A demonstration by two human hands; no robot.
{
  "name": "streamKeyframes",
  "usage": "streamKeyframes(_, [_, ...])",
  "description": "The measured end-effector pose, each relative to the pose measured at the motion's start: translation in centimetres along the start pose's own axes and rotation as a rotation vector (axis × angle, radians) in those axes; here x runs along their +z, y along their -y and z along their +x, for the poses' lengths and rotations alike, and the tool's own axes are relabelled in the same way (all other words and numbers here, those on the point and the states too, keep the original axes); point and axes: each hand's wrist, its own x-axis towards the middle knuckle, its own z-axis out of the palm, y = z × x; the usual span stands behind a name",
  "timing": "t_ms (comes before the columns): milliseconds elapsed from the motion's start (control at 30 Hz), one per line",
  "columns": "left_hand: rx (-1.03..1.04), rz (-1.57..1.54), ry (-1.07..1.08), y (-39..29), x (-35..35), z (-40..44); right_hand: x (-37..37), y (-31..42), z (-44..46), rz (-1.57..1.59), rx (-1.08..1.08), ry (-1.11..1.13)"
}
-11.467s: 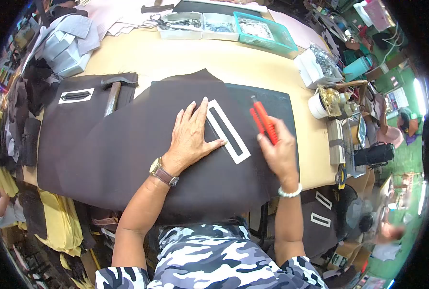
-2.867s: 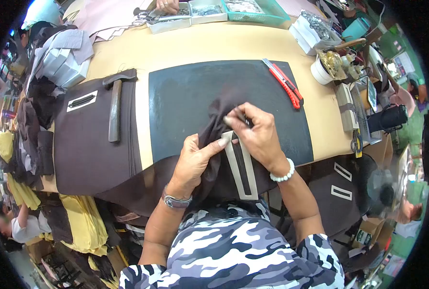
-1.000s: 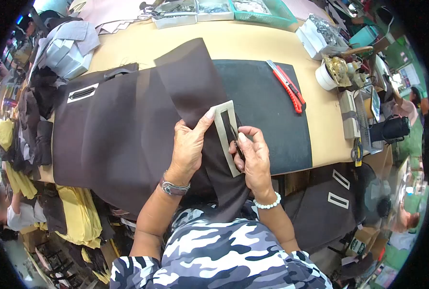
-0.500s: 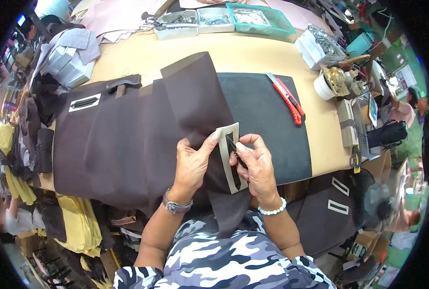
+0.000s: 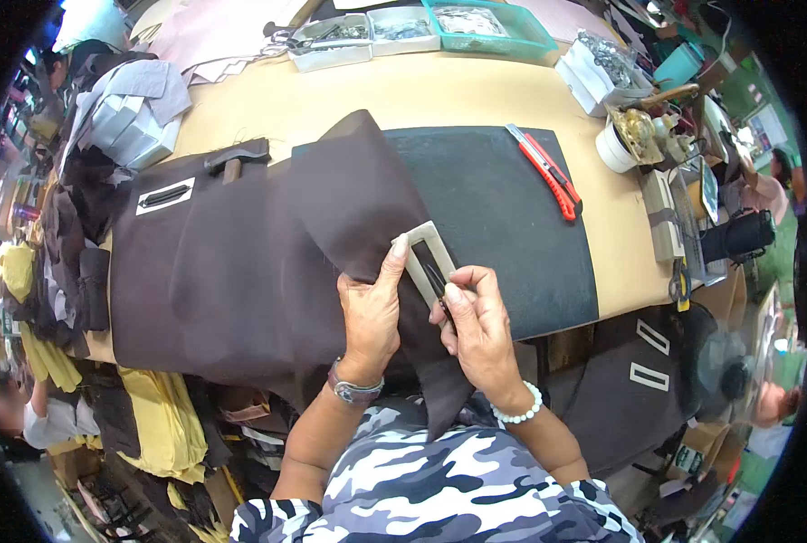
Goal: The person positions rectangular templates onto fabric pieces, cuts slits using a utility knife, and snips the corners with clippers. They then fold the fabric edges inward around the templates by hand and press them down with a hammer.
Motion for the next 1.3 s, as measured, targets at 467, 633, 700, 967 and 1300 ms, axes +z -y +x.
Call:
streamKeyframes(467, [0.103,-0.092,-0.050,0.4,0.5,-1.9,1.8,-1.3,0.6,0.223,-0.136,-0.111])
streamKeyframes(633, [0.089,-0.099,-0.041,0.6,0.2,-1.7,1.7,-1.4,1.3,0.265,-0.128,-0.090])
streamKeyframes(700, [0.089,-0.100,-0.044,0.4,0.3,-1.6,1.7,-1.4,1.4,0.295,-0.122,-0.092])
streamKeyframes(967, [0.084,-0.089,-0.040,0.1,0.3,-1.4,1.5,-1.6,1.4,0.348,-0.101,-0.105])
streamKeyframes(1300, [0.014,-0.112,0.022,-0.1,0.1,-1.5,1.3,-1.8,1.4,0.339,-0.130,-0.087])
